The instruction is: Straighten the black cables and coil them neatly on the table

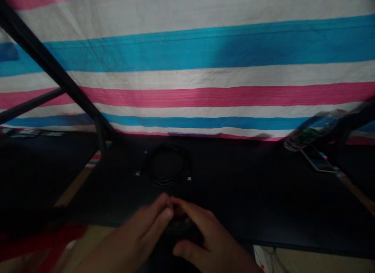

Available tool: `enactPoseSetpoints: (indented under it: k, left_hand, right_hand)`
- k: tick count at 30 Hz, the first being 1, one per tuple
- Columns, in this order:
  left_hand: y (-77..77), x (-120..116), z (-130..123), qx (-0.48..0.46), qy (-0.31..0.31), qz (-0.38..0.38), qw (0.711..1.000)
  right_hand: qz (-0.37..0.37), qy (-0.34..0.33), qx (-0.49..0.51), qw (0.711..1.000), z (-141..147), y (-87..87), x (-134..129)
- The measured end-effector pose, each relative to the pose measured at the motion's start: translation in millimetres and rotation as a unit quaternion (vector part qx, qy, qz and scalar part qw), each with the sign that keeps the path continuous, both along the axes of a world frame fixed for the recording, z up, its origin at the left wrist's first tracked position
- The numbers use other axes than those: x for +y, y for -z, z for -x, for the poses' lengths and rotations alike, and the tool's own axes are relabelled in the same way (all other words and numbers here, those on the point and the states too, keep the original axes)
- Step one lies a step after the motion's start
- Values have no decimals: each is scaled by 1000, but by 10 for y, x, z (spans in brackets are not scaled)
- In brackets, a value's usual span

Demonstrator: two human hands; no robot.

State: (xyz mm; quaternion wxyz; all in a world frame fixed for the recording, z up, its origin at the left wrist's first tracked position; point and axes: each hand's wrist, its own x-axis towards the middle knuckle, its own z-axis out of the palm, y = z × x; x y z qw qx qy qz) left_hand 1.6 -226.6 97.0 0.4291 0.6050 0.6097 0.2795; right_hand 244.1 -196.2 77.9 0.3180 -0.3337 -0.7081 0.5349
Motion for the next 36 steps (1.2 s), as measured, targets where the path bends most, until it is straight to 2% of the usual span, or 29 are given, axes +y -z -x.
enactPoseSetpoints:
  k: [3,8,10,12,15,18,20,21,23,25,27,29,30,32,34,36]
  left_hand:
    - [80,163,-168,0,0,15,1000]
    - [68,243,-435,-60,-6,94,994]
    - [59,290,-486,-117,-24,95,988]
    - [95,359,-456,-154,-31,92,983]
    - [284,414,-274,-183,16,121,975]
    - [595,282,-42,-196,30,141,970]
    - [781,107,77,-160,18,155,975]
    - [843,19,119,-140,-7,159,977]
    - [880,-102,169,-112,-94,144,979]
    - [807,-104,178,-136,-207,92,964]
    - [661,10,155,-210,-292,29,933]
    - [485,185,113,-284,-314,-11,906]
    - [398,275,87,-306,-300,-19,904]
    - [239,431,30,-313,-233,-6,921]
    - [102,549,-32,-295,-151,31,943]
    - [-19,644,-100,-262,-88,62,959]
  right_hand:
    - [63,-12,-20,998,234,69,7]
    - [62,-8,13,998,373,156,127]
    - [58,15,9,998,335,151,220]
    - [74,73,42,994,260,154,341]
    - [132,204,139,960,121,205,556]
    - [189,294,268,898,31,287,734]
    - [222,293,324,872,33,334,790]
    - [238,279,336,867,52,350,801]
    - [263,249,343,866,104,370,801]
    - [271,246,354,861,147,371,800]
    - [257,256,365,857,148,359,809]
    - [231,258,368,863,89,341,827]
    - [216,254,367,869,36,332,835]
    - [195,239,358,881,-110,321,842]
    - [191,224,337,894,-290,317,835]
    - [179,204,280,921,-472,307,815]
